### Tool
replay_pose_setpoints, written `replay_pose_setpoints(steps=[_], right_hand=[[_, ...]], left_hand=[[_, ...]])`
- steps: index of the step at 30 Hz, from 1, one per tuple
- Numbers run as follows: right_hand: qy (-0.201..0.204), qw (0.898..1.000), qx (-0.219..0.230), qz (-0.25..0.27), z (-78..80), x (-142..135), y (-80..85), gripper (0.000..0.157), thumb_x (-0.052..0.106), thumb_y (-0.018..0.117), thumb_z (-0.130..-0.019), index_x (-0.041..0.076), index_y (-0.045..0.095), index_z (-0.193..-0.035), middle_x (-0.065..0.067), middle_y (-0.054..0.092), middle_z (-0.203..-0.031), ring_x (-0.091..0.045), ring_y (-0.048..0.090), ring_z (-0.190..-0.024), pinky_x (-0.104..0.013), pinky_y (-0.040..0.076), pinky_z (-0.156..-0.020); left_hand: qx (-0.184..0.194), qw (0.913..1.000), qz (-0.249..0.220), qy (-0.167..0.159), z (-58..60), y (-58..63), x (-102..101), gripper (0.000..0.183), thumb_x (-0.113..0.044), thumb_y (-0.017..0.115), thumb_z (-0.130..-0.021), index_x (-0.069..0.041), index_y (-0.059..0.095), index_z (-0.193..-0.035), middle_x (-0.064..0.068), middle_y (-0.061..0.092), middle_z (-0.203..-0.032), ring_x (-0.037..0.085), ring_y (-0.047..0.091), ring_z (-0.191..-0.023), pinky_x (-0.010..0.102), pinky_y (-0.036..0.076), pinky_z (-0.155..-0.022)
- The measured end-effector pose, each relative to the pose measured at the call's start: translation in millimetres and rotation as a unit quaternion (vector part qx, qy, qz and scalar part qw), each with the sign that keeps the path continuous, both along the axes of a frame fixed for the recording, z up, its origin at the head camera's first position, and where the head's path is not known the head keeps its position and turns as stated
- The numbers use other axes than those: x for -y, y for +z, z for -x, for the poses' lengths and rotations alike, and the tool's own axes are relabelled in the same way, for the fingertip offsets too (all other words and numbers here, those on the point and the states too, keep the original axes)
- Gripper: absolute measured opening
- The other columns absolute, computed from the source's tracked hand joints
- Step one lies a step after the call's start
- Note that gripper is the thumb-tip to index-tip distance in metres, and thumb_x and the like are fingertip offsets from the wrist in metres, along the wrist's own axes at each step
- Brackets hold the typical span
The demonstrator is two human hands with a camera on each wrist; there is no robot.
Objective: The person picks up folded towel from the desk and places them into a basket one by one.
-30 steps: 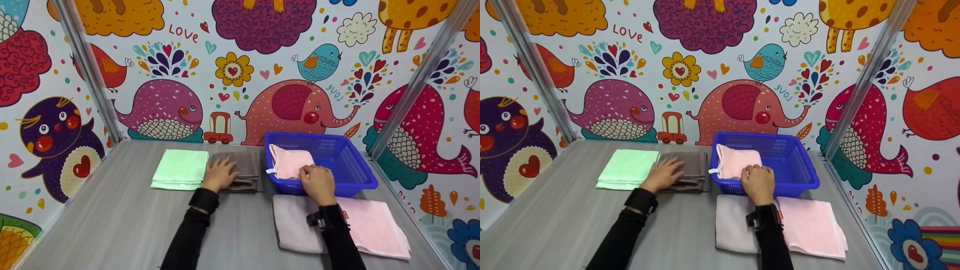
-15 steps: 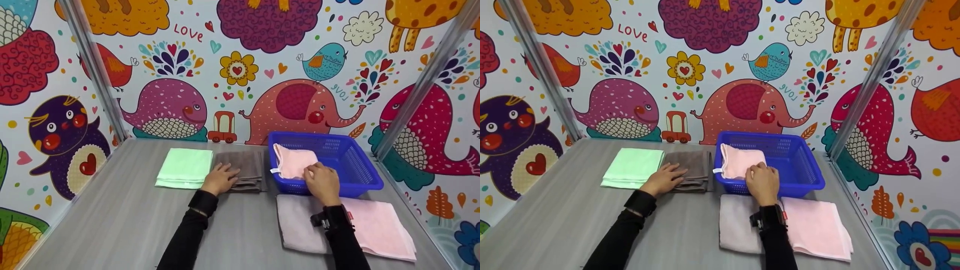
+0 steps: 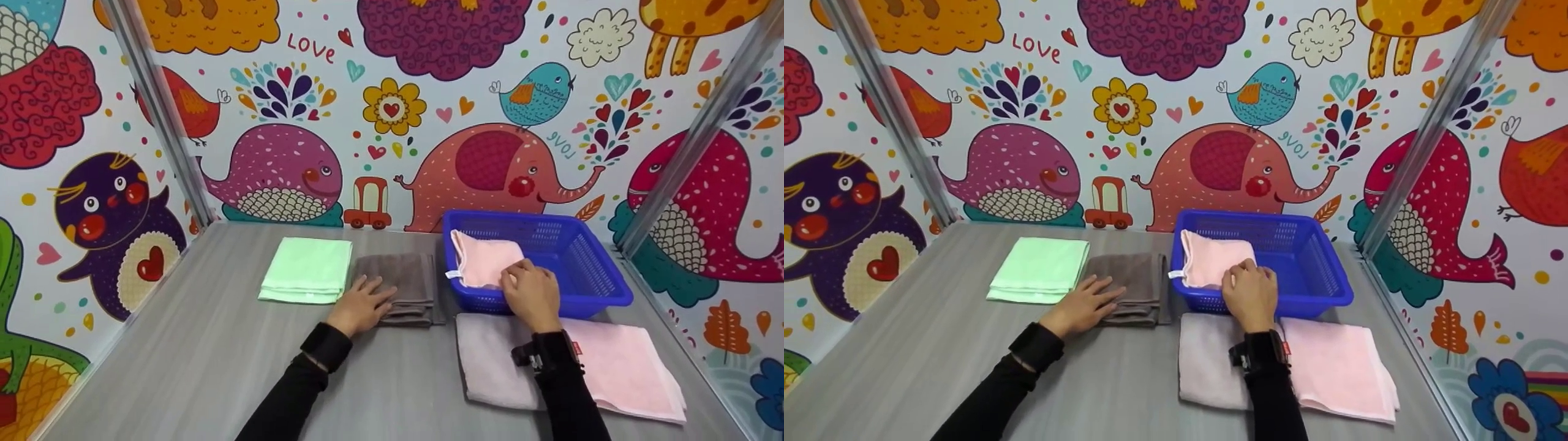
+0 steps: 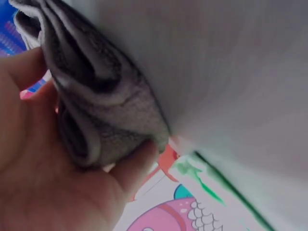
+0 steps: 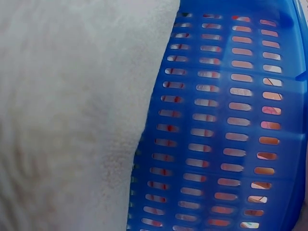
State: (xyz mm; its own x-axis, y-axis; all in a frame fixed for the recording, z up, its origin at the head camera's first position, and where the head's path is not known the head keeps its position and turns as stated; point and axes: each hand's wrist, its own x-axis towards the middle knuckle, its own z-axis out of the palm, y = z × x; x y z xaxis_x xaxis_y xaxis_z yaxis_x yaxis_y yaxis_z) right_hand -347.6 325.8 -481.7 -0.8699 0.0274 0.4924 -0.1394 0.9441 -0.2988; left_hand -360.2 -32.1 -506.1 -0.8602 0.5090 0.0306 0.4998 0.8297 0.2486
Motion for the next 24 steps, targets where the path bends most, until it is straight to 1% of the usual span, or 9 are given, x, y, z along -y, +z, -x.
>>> replay_pose_setpoints(steps=[2,4,9,11,14,18,24], right_hand=[[0.003,1.0,0.003,0.002,0.4,0,0.3,0.029,0.024,0.058,-0.101,0.004,0.079,-0.1,-0.017,0.072,-0.111,-0.04,0.068,-0.108,-0.063,0.04,-0.107],[0.004,1.0,0.004,0.006,0.3,0,0.6,0.029,0.024,0.058,-0.101,0.004,0.079,-0.101,-0.018,0.072,-0.112,-0.04,0.068,-0.109,-0.064,0.039,-0.107],[0.005,1.0,0.001,0.012,0.2,-3,1.1,0.029,0.024,0.059,-0.1,0.004,0.079,-0.1,-0.018,0.073,-0.111,-0.041,0.068,-0.108,-0.064,0.039,-0.107],[0.005,1.0,-0.001,0.012,-0.4,-4,1.5,0.029,0.024,0.059,-0.1,0.004,0.079,-0.1,-0.018,0.074,-0.11,-0.042,0.068,-0.108,-0.064,0.039,-0.106],[0.006,1.0,-0.008,0.011,-1.0,-5,3.0,0.028,0.024,0.059,-0.099,0.004,0.079,-0.101,-0.018,0.074,-0.11,-0.044,0.068,-0.108,-0.065,0.04,-0.105],[0.009,1.0,-0.014,0.012,-0.9,-6,4.4,0.027,0.023,0.06,-0.098,0.004,0.08,-0.1,-0.018,0.075,-0.109,-0.044,0.069,-0.107,-0.064,0.04,-0.106],[0.02,1.0,-0.002,0.018,-2.4,-3,4.3,0.025,0.022,0.062,-0.098,0.004,0.079,-0.101,-0.019,0.075,-0.107,-0.044,0.069,-0.106,-0.066,0.04,-0.106]], left_hand=[[0.001,1.0,0.006,-0.002,-8.4,0.6,3,0.046,-0.034,0.048,-0.11,-0.02,0.053,-0.153,0.016,0.043,-0.162,0.043,0.032,-0.153,0.052,0.028,-0.125],[-0.007,0.9999,0.009,-0.008,-18.7,0.7,5,0.046,-0.034,0.048,-0.11,-0.02,0.053,-0.153,0.016,0.045,-0.161,0.044,0.034,-0.152,0.053,0.03,-0.124],[-0.057,0.9977,0.015,-0.034,-46.6,-0.5,9,0.044,-0.036,0.049,-0.109,-0.022,0.057,-0.15,0.016,0.053,-0.154,0.042,0.045,-0.144,0.052,0.037,-0.119],[-0.067,0.9966,0.009,-0.047,-56.4,-1.2,12,0.043,-0.037,0.049,-0.109,-0.022,0.059,-0.148,0.016,0.056,-0.152,0.042,0.048,-0.141,0.051,0.039,-0.117],[-0.071,0.9957,-0.004,-0.06,-67.2,-2.6,16,0.042,-0.037,0.048,-0.109,-0.023,0.061,-0.147,0.015,0.057,-0.15,0.041,0.051,-0.139,0.051,0.041,-0.115],[-0.077,0.9941,-0.022,-0.074,-77.4,-3.5,20,0.042,-0.038,0.048,-0.109,-0.023,0.062,-0.145,0.015,0.059,-0.148,0.041,0.053,-0.135,0.052,0.043,-0.112],[-0.071,0.9929,-0.028,-0.091,-96.0,-1.9,28,0.041,-0.04,0.048,-0.109,-0.025,0.063,-0.145,0.013,0.061,-0.146,0.038,0.055,-0.128,0.049,0.047,-0.105]])
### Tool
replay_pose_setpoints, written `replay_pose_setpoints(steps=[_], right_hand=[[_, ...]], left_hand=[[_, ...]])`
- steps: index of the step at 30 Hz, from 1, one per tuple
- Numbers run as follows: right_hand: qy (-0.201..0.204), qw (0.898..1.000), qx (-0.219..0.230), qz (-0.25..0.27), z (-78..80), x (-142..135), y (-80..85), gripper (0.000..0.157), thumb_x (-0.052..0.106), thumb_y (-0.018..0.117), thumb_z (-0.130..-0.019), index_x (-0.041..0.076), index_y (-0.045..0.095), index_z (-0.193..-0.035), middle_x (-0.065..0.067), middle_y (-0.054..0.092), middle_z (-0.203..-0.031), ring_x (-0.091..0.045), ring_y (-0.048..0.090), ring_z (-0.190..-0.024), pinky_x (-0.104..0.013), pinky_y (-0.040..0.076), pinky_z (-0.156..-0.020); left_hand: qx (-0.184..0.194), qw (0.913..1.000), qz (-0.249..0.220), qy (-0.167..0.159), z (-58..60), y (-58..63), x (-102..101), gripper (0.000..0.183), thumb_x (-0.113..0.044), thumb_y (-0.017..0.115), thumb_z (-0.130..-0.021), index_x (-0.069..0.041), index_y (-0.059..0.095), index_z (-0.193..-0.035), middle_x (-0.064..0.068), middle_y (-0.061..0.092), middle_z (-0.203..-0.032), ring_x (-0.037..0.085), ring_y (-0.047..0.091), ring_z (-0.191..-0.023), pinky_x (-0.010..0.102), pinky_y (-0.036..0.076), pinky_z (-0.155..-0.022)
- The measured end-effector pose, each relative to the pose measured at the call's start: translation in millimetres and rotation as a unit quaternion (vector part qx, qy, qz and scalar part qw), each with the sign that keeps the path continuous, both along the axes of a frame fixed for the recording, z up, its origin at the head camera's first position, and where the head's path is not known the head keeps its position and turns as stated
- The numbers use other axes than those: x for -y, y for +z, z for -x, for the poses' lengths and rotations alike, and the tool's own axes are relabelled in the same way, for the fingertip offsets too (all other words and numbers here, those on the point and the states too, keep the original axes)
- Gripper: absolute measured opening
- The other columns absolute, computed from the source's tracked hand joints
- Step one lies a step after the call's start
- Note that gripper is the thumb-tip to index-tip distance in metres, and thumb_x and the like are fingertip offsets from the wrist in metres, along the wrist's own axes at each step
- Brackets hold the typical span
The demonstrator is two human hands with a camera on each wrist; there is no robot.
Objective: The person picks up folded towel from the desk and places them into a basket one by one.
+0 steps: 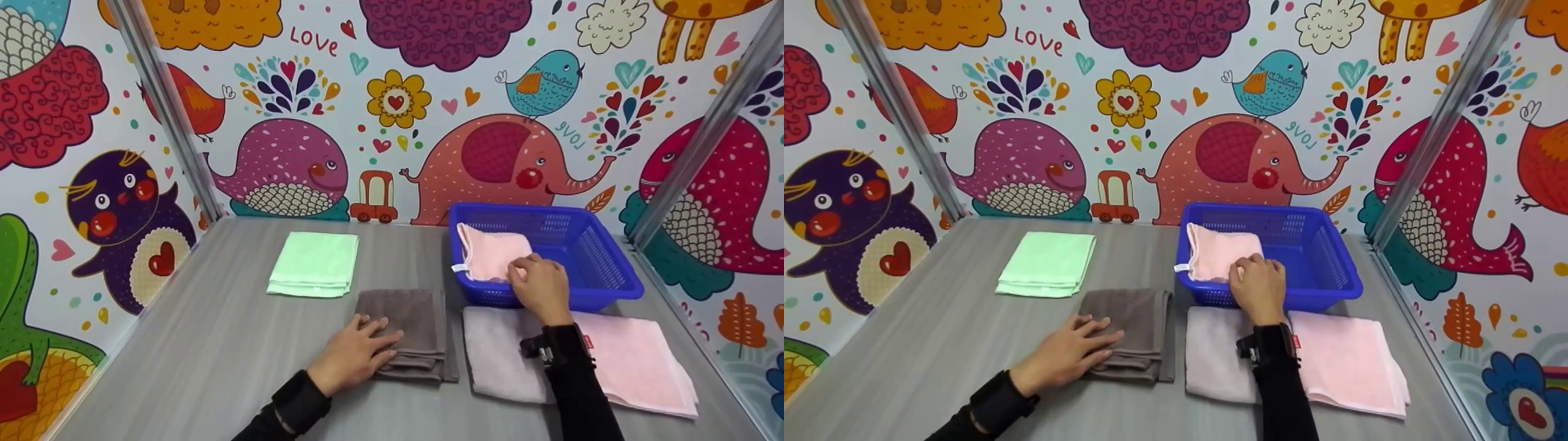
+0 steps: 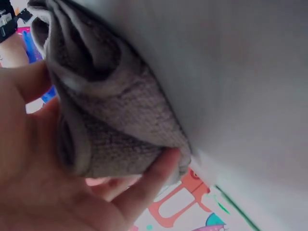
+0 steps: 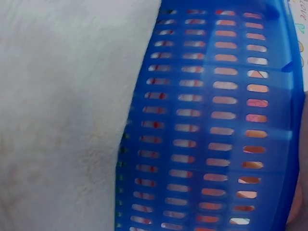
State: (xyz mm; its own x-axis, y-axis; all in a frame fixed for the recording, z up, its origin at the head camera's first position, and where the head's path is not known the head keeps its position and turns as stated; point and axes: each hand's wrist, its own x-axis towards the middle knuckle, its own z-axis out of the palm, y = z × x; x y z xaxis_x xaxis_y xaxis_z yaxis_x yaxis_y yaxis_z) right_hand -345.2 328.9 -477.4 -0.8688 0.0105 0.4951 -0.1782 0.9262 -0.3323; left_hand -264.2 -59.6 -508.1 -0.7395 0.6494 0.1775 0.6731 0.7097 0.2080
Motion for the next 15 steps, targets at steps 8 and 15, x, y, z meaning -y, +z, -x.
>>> replay_pose_setpoints(steps=[8,15], right_hand=[[0.01,0.999,-0.05,0.011,-5.9,14,13.8,0.02,0.015,0.068,-0.094,0.004,0.079,-0.106,-0.017,0.074,-0.101,-0.045,0.068,-0.097,-0.061,0.046,-0.094],[0.138,0.983,-0.114,0.034,-25.4,79,22.0,0.017,0.004,0.073,-0.086,0.005,0.078,-0.102,-0.008,0.072,-0.087,-0.024,0.07,-0.075,-0.044,0.057,-0.068]], left_hand=[[0.015,0.9996,-0.015,-0.018,-18.8,0.2,3,0.04,-0.041,0.045,-0.11,-0.028,0.064,-0.144,0.012,0.062,-0.144,0.036,0.055,-0.127,0.049,0.048,-0.104],[0.026,0.9952,-0.093,0.01,-4.7,-4.0,2,0.031,-0.032,0.051,-0.109,-0.027,0.073,-0.13,0.004,0.065,-0.124,0.026,0.054,-0.106,0.043,0.048,-0.084]])
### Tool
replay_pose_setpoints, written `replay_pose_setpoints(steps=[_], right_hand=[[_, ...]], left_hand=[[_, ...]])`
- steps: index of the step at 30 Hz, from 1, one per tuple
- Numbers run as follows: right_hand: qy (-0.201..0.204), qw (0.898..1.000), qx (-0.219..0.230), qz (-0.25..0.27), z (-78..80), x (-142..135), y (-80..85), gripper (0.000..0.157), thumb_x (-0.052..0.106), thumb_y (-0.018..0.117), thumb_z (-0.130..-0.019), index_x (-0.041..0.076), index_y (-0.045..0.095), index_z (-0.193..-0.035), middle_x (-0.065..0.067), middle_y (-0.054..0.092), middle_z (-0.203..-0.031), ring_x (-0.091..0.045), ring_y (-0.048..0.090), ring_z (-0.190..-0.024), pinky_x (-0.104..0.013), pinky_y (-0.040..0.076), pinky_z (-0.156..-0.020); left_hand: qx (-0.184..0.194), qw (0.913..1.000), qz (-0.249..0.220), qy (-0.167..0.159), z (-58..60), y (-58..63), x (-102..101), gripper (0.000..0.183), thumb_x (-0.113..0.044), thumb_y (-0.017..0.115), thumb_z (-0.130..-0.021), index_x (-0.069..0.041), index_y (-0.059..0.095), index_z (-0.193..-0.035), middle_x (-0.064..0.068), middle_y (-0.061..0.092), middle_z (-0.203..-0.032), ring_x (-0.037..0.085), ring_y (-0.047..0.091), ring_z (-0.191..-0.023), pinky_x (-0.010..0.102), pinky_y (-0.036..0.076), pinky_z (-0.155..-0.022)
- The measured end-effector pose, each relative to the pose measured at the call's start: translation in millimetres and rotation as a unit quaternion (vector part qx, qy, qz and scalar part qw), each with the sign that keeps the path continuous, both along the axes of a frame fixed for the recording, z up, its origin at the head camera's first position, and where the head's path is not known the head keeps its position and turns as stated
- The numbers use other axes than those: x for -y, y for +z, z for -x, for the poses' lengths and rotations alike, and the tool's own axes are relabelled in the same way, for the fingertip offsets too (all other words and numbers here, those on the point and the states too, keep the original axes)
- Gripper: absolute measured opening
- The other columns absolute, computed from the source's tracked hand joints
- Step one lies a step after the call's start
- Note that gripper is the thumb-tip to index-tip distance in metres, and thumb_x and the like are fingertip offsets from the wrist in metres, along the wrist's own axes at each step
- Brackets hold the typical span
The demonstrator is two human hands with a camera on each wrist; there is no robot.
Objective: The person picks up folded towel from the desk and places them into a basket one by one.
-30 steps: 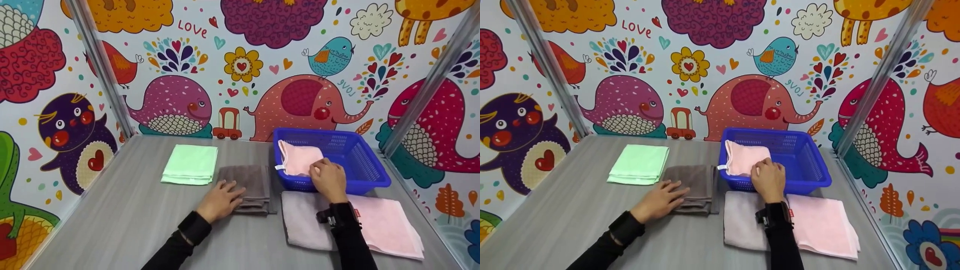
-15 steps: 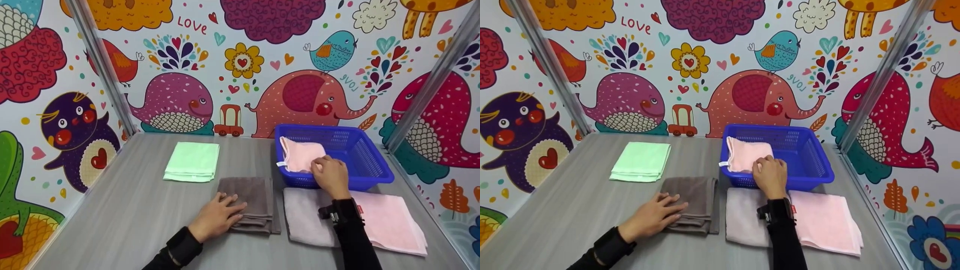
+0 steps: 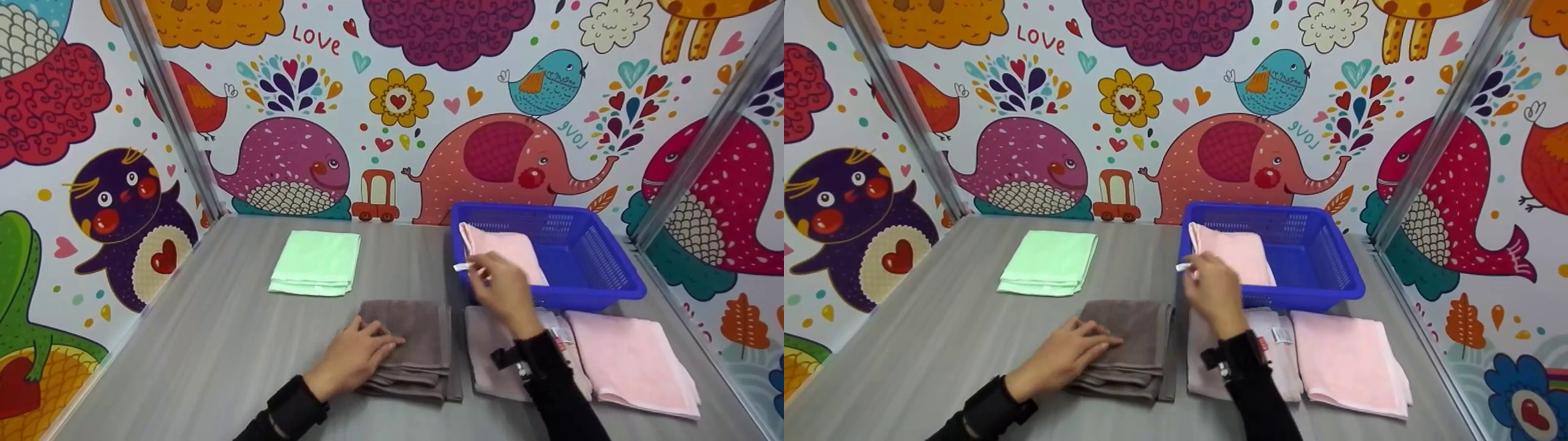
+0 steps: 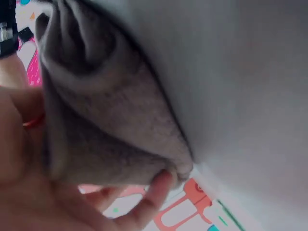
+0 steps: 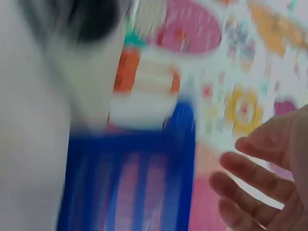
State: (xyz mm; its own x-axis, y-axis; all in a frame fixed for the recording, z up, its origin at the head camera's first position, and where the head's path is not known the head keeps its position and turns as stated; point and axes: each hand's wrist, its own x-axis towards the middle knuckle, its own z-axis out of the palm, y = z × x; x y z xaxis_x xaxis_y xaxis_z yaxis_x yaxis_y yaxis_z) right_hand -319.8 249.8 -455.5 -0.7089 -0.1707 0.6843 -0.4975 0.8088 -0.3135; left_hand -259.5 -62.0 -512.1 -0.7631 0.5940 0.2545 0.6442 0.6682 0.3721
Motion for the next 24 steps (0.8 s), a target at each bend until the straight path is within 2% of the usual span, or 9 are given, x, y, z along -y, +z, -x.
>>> replay_pose_setpoints(steps=[2,4,6,8,11,14,18,21,24], right_hand=[[0.042,0.998,0.033,-0.033,-6.1,19,-5.5,0.021,0.008,0.076,-0.085,0.007,0.077,-0.106,-0.006,0.072,-0.09,-0.023,0.069,-0.076,-0.043,0.058,-0.069],[0.062,0.99,0.087,-0.087,-11.5,35,-12.8,0.032,0.016,0.079,-0.084,0.01,0.076,-0.115,-0.008,0.073,-0.1,-0.026,0.07,-0.088,-0.045,0.058,-0.075],[0.074,0.976,0.148,-0.141,-15.5,44,-20.0,0.046,0.023,0.081,-0.083,0.012,0.072,-0.127,-0.012,0.072,-0.112,-0.032,0.069,-0.102,-0.05,0.058,-0.083],[0.079,0.96,0.206,-0.173,-18.1,48,-25.8,0.059,0.026,0.083,-0.083,0.013,0.066,-0.138,-0.016,0.069,-0.123,-0.038,0.066,-0.113,-0.055,0.056,-0.09],[0.091,0.939,0.287,-0.169,-20.1,47,-30.4,0.072,0.023,0.085,-0.081,0.013,0.058,-0.147,-0.02,0.066,-0.13,-0.042,0.064,-0.118,-0.059,0.053,-0.096],[0.101,0.926,0.334,-0.141,-20.4,42,-32.1,0.079,0.021,0.087,-0.077,0.013,0.055,-0.149,-0.021,0.065,-0.127,-0.041,0.065,-0.114,-0.059,0.053,-0.095],[0.102,0.924,0.35,-0.116,-18.7,40,-35.6,0.08,0.023,0.09,-0.075,0.014,0.057,-0.148,-0.022,0.065,-0.126,-0.041,0.063,-0.115,-0.06,0.053,-0.097],[0.102,0.929,0.341,-0.102,-16.4,42,-39.6,0.078,0.021,0.091,-0.075,0.014,0.059,-0.145,-0.022,0.065,-0.126,-0.04,0.062,-0.116,-0.06,0.052,-0.097],[0.107,0.932,0.335,-0.089,-15.1,44,-42.1,0.076,0.018,0.092,-0.074,0.013,0.061,-0.143,-0.023,0.065,-0.125,-0.04,0.061,-0.116,-0.059,0.052,-0.097]], left_hand=[[0.007,0.999,-0.042,0.017,6.6,-0.6,1,0.025,-0.025,0.064,-0.103,-0.022,0.074,-0.125,0.004,0.062,-0.121,0.024,0.053,-0.105,0.043,0.048,-0.086],[0.015,0.9962,-0.078,0.035,10.5,-0.9,3,0.028,-0.019,0.077,-0.094,-0.017,0.073,-0.122,0.007,0.058,-0.125,0.027,0.053,-0.111,0.048,0.048,-0.092],[0.028,0.9928,-0.101,0.059,11.7,-1.1,4,0.038,-0.018,0.085,-0.085,-0.016,0.072,-0.121,0.012,0.055,-0.13,0.032,0.052,-0.115,0.053,0.048,-0.093],[0.046,0.9893,-0.116,0.076,12.0,-0.9,5,0.046,-0.021,0.089,-0.081,-0.017,0.07,-0.122,0.017,0.052,-0.134,0.039,0.053,-0.117,0.058,0.047,-0.093],[0.092,0.9834,-0.128,0.09,13.6,-1.0,7,0.057,-0.026,0.091,-0.078,-0.019,0.065,-0.127,0.024,0.05,-0.134,0.045,0.057,-0.115,0.062,0.048,-0.092],[0.142,0.9776,-0.132,0.081,17.4,-2.1,10,0.063,-0.028,0.091,-0.077,-0.018,0.059,-0.13,0.025,0.054,-0.137,0.047,0.059,-0.119,0.063,0.048,-0.095],[0.18,0.9741,-0.128,0.049,22.2,-3.5,14,0.064,-0.026,0.089,-0.08,-0.016,0.053,-0.131,0.021,0.059,-0.141,0.043,0.06,-0.123,0.061,0.048,-0.1],[0.18,0.9754,-0.123,0.035,23.0,-3.6,14,0.064,-0.025,0.088,-0.08,-0.015,0.05,-0.131,0.021,0.061,-0.138,0.04,0.062,-0.118,0.058,0.05,-0.097],[0.172,0.977,-0.12,0.037,21.6,-3.2,13,0.065,-0.023,0.088,-0.079,-0.015,0.048,-0.129,0.019,0.06,-0.137,0.041,0.063,-0.118,0.058,0.051,-0.097]])
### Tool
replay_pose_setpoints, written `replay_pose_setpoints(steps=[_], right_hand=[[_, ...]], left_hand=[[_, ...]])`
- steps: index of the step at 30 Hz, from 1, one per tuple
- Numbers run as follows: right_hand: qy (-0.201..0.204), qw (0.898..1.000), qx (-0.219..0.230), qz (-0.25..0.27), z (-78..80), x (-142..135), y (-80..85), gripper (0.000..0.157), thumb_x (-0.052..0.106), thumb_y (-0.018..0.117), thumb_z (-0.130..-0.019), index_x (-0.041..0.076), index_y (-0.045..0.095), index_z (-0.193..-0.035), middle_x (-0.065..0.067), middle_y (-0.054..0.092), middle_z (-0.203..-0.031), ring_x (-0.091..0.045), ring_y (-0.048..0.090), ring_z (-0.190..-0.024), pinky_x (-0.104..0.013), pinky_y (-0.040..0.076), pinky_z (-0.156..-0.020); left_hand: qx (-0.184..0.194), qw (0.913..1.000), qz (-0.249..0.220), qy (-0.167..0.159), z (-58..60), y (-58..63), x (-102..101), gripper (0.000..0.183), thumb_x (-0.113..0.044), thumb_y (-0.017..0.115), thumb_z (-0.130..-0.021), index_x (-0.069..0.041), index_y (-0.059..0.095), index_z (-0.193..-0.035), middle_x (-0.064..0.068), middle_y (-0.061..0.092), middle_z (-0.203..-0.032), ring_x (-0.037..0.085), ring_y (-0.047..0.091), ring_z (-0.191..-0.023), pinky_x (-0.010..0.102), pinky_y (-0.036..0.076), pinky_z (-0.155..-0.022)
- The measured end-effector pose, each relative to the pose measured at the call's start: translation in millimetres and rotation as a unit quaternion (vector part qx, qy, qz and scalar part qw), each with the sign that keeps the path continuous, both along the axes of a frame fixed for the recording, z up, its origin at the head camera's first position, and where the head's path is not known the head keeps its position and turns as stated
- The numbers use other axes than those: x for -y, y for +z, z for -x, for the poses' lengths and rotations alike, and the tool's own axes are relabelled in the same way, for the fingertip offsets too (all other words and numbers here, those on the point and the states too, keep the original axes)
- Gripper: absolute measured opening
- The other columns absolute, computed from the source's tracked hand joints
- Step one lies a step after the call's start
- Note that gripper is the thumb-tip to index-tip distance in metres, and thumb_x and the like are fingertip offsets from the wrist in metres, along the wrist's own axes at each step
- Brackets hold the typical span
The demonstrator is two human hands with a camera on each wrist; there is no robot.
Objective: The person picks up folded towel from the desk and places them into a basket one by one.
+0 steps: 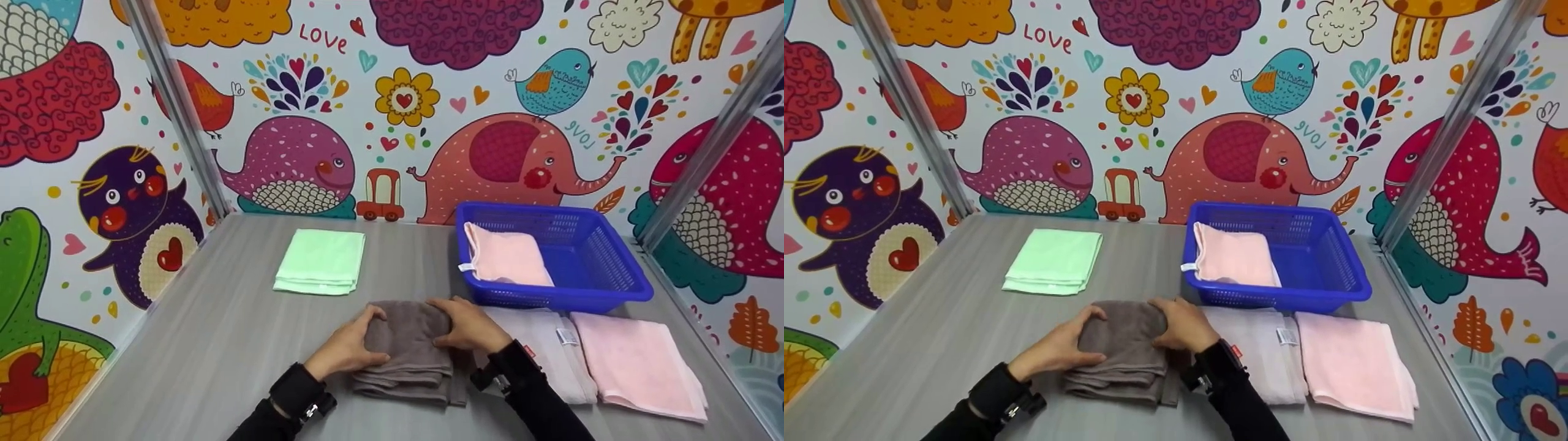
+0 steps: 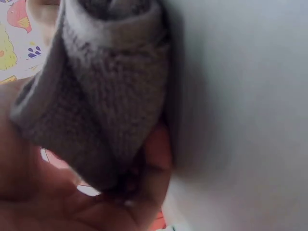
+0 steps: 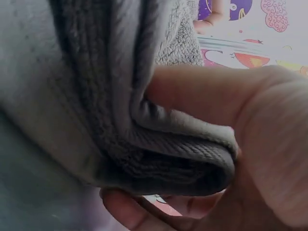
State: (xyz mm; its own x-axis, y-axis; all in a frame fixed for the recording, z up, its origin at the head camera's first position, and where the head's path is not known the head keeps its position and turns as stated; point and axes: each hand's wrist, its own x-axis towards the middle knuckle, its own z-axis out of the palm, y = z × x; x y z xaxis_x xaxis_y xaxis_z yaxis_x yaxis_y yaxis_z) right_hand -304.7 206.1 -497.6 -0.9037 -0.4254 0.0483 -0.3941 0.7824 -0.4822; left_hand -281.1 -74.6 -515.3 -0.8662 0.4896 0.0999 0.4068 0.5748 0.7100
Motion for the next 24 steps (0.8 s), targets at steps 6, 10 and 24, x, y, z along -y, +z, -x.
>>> replay_pose_setpoints(steps=[6,10,24], right_hand=[[0.008,0.999,0.026,0.036,0.2,1.5,-1.3,0.074,0.01,0.09,-0.074,0.008,0.061,-0.142,-0.022,0.065,-0.134,-0.043,0.059,-0.124,-0.061,0.05,-0.101],[0.021,0.999,0.019,0.036,0.6,2.5,0.0,0.072,0.009,0.087,-0.074,0.008,0.061,-0.141,-0.017,0.07,-0.128,-0.035,0.065,-0.113,-0.057,0.053,-0.095],[0.073,0.996,0.005,0.044,3.8,-1.2,2.3,0.07,0.0,0.077,-0.08,0.01,0.056,-0.146,-0.016,0.069,-0.131,-0.024,0.064,-0.107,-0.047,0.055,-0.09]], left_hand=[[-0.004,1.0,-0.007,0.0,-1.8,-1.2,-1.8,0.065,-0.019,0.088,-0.079,-0.013,0.046,-0.128,0.017,0.059,-0.136,0.04,0.061,-0.12,0.058,0.05,-0.099],[-0.001,1.0,-0.004,-0.003,-2.4,-1.3,-1.5,0.064,-0.02,0.086,-0.081,-0.012,0.044,-0.128,0.017,0.057,-0.136,0.037,0.062,-0.115,0.056,0.051,-0.097],[-0.012,0.9996,-0.025,-0.009,-1.3,2.2,-6.4,0.059,-0.017,0.086,-0.08,-0.01,0.05,-0.126,0.014,0.059,-0.133,0.037,0.057,-0.127,0.056,0.046,-0.105]])
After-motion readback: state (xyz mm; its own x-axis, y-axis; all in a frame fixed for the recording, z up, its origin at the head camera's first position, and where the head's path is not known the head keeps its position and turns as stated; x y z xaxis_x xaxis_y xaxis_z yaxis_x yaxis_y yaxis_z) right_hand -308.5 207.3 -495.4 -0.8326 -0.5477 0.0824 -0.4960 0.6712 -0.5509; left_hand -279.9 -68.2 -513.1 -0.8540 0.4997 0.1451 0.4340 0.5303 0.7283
